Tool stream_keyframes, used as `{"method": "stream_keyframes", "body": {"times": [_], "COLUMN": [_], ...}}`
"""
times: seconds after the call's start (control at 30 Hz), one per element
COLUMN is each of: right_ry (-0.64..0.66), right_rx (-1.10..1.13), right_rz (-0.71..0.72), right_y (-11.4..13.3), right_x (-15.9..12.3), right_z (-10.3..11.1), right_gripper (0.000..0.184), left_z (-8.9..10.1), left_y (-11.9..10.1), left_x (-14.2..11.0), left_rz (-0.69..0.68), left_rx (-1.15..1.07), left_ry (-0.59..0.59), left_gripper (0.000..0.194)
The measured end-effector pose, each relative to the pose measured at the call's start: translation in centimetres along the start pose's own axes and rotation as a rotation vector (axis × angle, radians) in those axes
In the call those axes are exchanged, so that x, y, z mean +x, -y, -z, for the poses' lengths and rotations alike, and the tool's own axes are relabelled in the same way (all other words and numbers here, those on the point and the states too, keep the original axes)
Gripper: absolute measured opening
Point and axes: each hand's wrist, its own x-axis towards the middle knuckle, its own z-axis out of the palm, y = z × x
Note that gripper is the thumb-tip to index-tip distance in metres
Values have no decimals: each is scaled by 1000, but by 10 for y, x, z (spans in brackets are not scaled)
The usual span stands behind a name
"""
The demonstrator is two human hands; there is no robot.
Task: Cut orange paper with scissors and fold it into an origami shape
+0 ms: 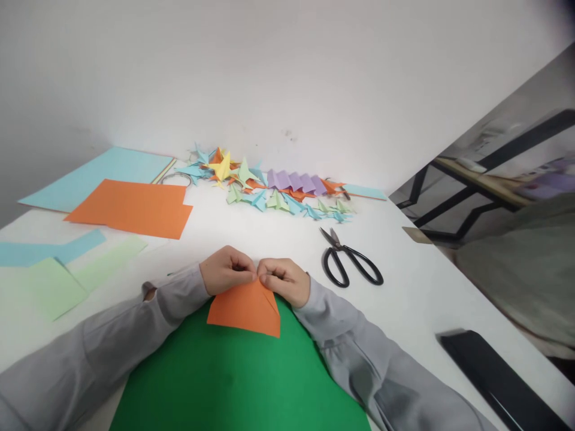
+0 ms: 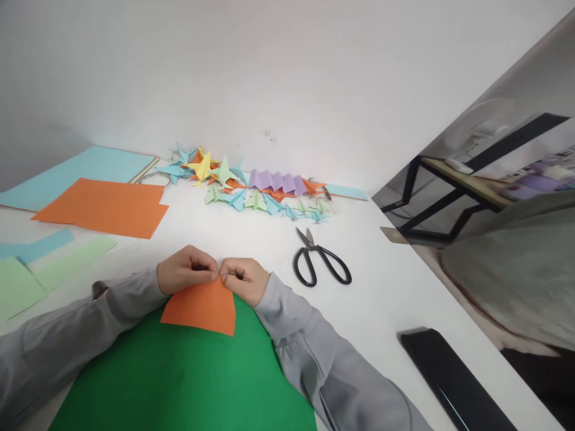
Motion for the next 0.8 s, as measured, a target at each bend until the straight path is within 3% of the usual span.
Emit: {"method": "stream_keyframes", "body": {"times": [0.3, 0.43, 0.8], "right_ry": [94, 91, -45], "right_rx": [246, 332, 105], "right_rz": [-92, -27, -50], "right_y": [3, 2, 6], "right_x": [2, 1, 0], "right_z": [10, 14, 3], "right_gripper": [15, 17, 28], "left_z": [3, 8, 1], "left_y": [1, 0, 1], "left_x": [-2, -2, -3], "left_rz": [11, 42, 2], "left_rx": [-160, -216, -41], "left_ry": [-50, -81, 7], "left_gripper": [13, 12, 12]}}
